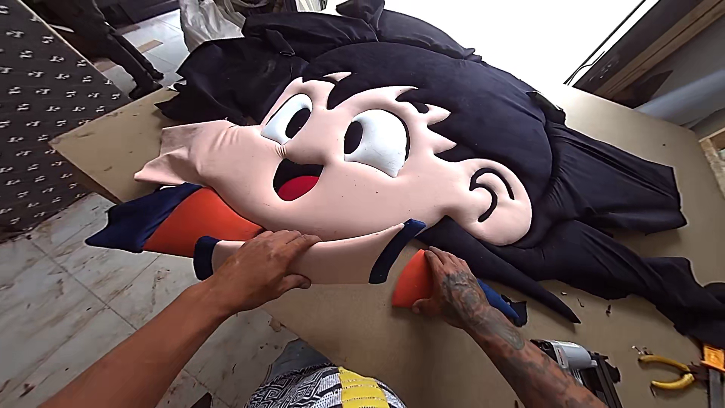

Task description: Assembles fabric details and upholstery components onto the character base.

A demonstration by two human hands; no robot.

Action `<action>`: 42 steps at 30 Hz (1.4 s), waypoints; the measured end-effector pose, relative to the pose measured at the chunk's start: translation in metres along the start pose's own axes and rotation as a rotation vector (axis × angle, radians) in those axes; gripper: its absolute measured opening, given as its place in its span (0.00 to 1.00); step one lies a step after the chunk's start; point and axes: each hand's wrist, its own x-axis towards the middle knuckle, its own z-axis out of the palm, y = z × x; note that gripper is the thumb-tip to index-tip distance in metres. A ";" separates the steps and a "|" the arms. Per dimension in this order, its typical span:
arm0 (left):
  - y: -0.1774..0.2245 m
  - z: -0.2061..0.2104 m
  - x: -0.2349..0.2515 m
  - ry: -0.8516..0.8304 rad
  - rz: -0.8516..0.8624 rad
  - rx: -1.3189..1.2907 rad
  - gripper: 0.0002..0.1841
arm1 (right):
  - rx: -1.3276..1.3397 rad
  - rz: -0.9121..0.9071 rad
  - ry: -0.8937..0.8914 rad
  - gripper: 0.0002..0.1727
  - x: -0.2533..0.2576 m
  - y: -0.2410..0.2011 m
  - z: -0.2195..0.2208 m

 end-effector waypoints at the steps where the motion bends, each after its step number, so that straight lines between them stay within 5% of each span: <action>1: 0.000 -0.004 -0.005 0.004 -0.007 -0.005 0.34 | -0.014 -0.013 0.004 0.64 0.001 -0.002 -0.002; 5: 0.004 -0.010 -0.021 0.066 0.023 -0.055 0.25 | -0.035 -0.116 0.206 0.68 0.003 -0.004 0.000; 9: 0.012 -0.004 -0.033 0.169 0.112 -0.082 0.18 | 0.065 -0.317 0.458 0.22 -0.026 0.012 -0.009; 11: 0.019 0.006 -0.041 0.222 0.125 -0.085 0.15 | 0.080 -0.319 0.517 0.12 -0.053 0.022 -0.010; 18: 0.057 0.061 -0.052 0.390 0.178 -0.066 0.13 | 0.154 -0.127 0.665 0.12 -0.159 0.023 0.041; 24: 0.059 0.103 -0.056 0.271 0.311 -0.055 0.17 | 0.159 -0.051 0.683 0.08 -0.167 -0.002 0.104; 28: 0.061 0.085 -0.051 0.167 0.353 -0.129 0.16 | 0.267 -0.076 0.463 0.19 -0.166 -0.009 0.101; 34: 0.108 0.070 0.017 -0.007 0.306 -0.246 0.22 | 0.301 0.054 0.241 0.68 -0.171 0.011 0.083; 42: 0.118 0.100 0.073 -0.285 0.290 -0.422 0.26 | 0.359 0.022 0.380 0.63 -0.141 0.007 0.095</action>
